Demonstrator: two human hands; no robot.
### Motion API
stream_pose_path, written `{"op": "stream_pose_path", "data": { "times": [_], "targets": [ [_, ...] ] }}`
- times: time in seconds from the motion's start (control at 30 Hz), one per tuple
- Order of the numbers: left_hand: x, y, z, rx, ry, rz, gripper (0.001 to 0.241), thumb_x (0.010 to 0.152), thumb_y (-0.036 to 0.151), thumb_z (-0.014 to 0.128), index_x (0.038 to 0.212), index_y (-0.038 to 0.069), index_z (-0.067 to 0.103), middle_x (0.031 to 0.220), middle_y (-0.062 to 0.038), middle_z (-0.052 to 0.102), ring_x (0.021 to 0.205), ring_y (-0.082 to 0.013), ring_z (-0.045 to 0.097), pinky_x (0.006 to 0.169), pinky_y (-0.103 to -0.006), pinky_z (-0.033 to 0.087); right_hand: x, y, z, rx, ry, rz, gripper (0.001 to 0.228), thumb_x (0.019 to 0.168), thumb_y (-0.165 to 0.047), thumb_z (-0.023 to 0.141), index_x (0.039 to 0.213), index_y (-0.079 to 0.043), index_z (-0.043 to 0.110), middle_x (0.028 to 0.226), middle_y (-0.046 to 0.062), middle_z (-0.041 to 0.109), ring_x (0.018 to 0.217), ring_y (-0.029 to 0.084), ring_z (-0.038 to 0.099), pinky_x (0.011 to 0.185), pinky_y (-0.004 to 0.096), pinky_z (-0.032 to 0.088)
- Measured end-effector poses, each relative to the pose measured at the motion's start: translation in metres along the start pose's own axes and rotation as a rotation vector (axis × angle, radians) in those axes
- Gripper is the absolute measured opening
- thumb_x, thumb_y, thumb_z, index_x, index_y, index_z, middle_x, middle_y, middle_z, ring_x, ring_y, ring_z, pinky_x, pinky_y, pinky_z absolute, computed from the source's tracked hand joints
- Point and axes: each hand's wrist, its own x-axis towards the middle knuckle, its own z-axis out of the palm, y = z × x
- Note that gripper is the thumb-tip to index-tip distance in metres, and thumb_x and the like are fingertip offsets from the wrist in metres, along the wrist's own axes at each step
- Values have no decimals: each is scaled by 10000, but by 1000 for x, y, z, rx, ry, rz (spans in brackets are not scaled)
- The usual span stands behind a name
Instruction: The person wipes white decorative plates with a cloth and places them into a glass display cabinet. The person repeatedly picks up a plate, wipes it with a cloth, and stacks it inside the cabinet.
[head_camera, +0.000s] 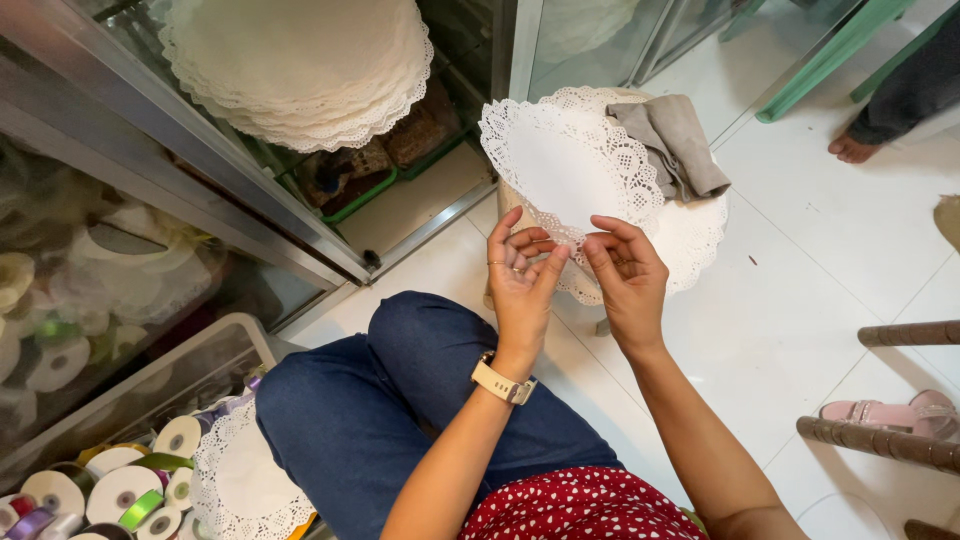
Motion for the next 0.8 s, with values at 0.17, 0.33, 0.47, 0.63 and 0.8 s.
{"op": "stream_pose_path", "data": {
  "times": [0.17,0.33,0.47,0.63,0.8],
  "targets": [
    [-2,11,1,-57,27,-38,696,947,90,810,1546,89,455,1120,-90,660,979,-127,676,831,-268,639,1,-1,1,-29,-63,-94,348,1019,-20,745,1363,-20,684,1042,123,773,988,126,706,988,355,568],
    [-11,43,8,-114,65,-106,735,1028,347,687,1634,104,349,1312,-37,547,1124,-91,581,908,-258,586,-4,-16,11,-344,-258,-406,432,904,-44,853,1322,-68,745,1118,87,807,1080,245,758,1103,467,476],
    [2,16,-7,-174,95,-273,738,1051,282,676,1679,110,327,1476,-123,546,1194,-201,607,934,-373,572,-9,-2,9,-388,-299,-410,398,927,-100,837,1315,-66,753,1107,111,813,1074,302,766,1097,509,501],
    [12,-1,-28,-102,137,-390,527,1053,106,669,1555,97,510,1269,-35,651,1007,-123,668,769,-247,612,19,-7,-29,-490,-119,-327,283,996,-35,779,1277,-63,757,1186,150,779,1150,358,723,1052,520,524],
    [14,-17,-41,-10,186,-413,427,1041,163,712,1442,107,576,1188,-37,676,972,-130,692,738,-277,642,58,-1,-62,-784,-42,-55,591,1013,-148,810,1537,1,579,1325,316,600,1174,489,637,1009,667,494]
  ]
}}
